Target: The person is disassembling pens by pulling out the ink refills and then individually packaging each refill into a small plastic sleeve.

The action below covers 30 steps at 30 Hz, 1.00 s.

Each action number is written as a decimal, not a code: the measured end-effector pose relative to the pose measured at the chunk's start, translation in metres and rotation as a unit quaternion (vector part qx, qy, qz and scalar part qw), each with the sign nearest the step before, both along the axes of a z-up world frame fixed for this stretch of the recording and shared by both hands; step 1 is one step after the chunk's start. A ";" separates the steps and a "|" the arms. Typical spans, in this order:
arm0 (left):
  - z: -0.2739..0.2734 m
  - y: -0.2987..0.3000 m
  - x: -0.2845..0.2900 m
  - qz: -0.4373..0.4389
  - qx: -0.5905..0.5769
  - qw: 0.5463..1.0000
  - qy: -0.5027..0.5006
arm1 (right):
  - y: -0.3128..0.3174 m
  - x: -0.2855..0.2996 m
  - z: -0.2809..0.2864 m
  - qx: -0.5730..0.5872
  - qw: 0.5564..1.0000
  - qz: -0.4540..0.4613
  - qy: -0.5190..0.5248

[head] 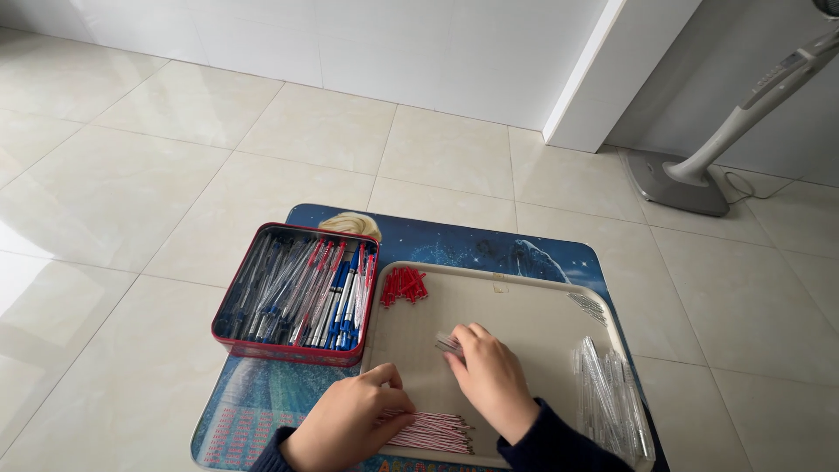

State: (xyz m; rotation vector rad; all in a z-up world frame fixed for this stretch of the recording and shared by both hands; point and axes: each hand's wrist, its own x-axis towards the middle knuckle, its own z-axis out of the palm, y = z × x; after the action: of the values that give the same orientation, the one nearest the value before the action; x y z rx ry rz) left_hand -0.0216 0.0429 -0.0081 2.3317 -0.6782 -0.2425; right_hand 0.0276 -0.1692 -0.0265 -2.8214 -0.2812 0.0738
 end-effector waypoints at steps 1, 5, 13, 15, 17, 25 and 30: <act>0.000 0.000 0.000 0.007 -0.003 1.000 0.001 | 0.001 0.001 -0.005 -0.006 1.000 0.002 -0.020; -0.006 0.001 0.001 0.030 -0.049 0.998 0.002 | -0.001 0.002 -0.014 -0.027 0.998 0.028 -0.056; -0.032 0.002 0.015 0.087 0.008 0.994 0.066 | -0.092 0.007 0.028 0.023 0.997 -0.076 0.024; -0.037 0.003 0.017 0.086 0.003 0.994 0.060 | -0.131 0.034 0.026 -0.005 0.995 -0.096 0.011; -0.048 0.004 0.021 0.086 -0.002 0.995 0.051 | -0.162 0.056 0.018 -0.032 0.993 -0.115 -0.006; -0.067 0.005 0.027 0.101 -0.022 0.994 0.022 | -0.176 0.076 0.014 0.063 0.982 -0.176 -0.037; -0.081 0.007 0.027 0.132 -0.024 0.991 0.003 | -0.198 0.029 0.030 0.065 0.982 -0.177 -0.007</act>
State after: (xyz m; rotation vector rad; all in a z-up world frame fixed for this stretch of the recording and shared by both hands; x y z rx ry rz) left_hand 0.0051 0.0497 -0.0892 2.3426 -0.3620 -0.1127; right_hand 0.0569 -0.3672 0.0030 -2.6953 0.2065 -0.0418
